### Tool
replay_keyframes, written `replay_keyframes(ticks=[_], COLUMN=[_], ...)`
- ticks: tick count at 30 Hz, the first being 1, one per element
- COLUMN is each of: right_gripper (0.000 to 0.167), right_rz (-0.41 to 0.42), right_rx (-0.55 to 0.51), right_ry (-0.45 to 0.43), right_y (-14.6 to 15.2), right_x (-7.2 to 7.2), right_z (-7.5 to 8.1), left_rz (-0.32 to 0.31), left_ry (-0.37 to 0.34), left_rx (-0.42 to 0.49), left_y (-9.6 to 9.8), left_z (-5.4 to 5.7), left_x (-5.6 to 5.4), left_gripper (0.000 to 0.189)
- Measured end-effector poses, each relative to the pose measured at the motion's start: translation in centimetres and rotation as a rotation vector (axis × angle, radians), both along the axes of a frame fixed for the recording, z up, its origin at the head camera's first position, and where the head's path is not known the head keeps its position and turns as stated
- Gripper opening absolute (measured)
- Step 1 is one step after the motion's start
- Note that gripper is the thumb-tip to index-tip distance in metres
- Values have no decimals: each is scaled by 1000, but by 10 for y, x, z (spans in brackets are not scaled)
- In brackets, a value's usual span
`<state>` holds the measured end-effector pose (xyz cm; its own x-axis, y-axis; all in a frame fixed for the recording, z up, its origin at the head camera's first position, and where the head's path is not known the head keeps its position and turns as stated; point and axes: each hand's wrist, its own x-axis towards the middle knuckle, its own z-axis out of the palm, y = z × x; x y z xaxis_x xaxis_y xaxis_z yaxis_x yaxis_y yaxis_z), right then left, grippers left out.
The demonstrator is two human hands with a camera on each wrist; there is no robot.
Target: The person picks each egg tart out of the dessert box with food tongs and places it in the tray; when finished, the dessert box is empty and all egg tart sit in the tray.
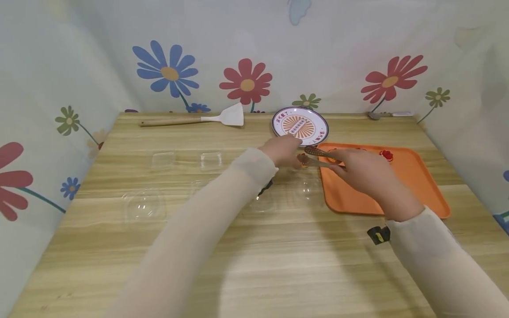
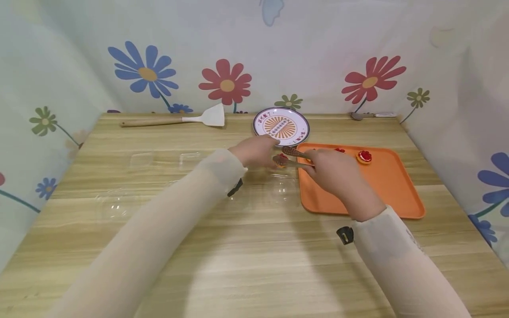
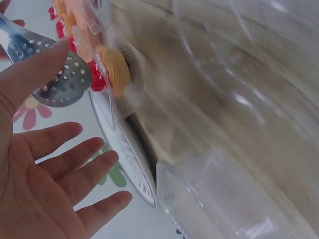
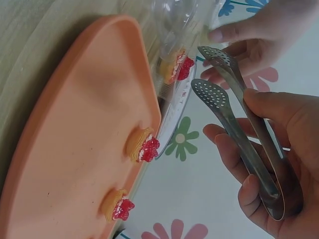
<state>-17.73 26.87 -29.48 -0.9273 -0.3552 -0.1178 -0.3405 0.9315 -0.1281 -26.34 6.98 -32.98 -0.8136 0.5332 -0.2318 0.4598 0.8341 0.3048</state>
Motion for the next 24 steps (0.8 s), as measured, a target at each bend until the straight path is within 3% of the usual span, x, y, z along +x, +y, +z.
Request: replay_keyframes(ticks=[3,5,16,24], right_gripper=[46,46,40,38], right_rz=[0,-4,7,8], right_rx=[12,23,75,94], right_ry=[-9,-20,-12,-2], right_y=[0,0,-2,-8], right_x=[-3,-5,-15,-20], right_z=[-2,-3,-10,-10], left_rz=[9,16,16,24], left_ry=[-20,-34,-32,-4], left_rx=[-4,-10,-55,-69], left_y=[6,9,12,15], left_z=[-3,-3,1,0], left_x=[-2,-2,4,2], left_gripper=[36,31,29,32])
